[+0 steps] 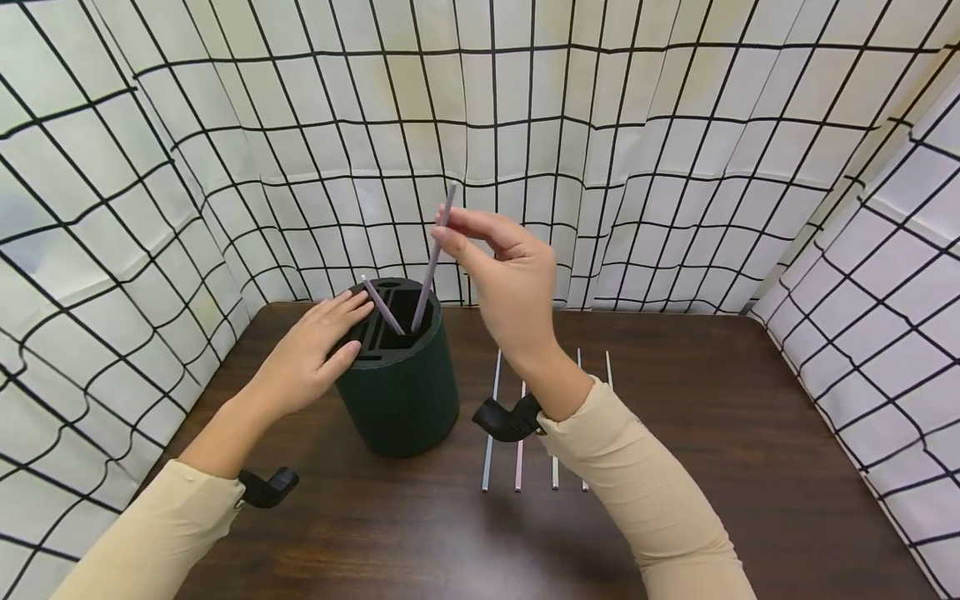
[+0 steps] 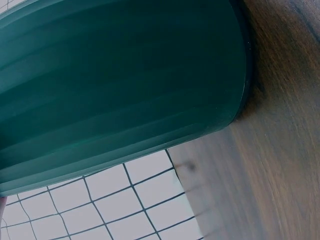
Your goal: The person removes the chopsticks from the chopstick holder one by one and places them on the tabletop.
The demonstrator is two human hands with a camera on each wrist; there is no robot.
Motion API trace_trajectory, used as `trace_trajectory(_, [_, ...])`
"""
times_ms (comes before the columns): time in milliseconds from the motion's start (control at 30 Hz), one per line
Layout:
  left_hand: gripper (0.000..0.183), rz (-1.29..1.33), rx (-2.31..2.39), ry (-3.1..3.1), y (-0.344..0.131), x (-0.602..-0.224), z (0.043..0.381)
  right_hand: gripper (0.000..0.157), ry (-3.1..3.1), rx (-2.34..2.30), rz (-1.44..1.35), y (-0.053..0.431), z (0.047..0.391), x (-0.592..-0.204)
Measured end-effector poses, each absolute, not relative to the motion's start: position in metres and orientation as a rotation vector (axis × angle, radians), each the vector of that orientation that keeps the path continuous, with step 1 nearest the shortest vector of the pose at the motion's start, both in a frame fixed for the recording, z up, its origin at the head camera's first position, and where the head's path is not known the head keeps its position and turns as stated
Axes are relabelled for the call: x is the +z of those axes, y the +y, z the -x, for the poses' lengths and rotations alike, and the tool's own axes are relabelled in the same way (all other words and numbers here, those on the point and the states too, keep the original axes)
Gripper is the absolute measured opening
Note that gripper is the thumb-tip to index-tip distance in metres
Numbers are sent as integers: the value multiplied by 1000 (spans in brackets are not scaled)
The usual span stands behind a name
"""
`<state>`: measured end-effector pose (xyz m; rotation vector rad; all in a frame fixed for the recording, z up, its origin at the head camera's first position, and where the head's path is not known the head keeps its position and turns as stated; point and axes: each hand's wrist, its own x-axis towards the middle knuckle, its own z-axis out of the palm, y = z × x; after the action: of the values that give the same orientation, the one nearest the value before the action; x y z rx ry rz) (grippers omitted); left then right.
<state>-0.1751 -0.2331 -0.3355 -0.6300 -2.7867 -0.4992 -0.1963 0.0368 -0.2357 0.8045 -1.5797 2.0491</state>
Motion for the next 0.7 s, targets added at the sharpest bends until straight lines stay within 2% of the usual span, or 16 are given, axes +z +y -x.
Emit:
trace_trajectory(200, [55, 634, -510, -2782, -231, -336, 176, 17, -1345, 2169, -653, 78, 200, -216])
trace_trajectory(467, [55, 630, -501, -2779, -232, -337, 175, 33, -1322, 2307, -385, 142, 216, -207])
trace_trajectory(700, [55, 633, -501, -2774, -233, -336, 175, 21, -1708, 2398, -242, 189, 229, -233])
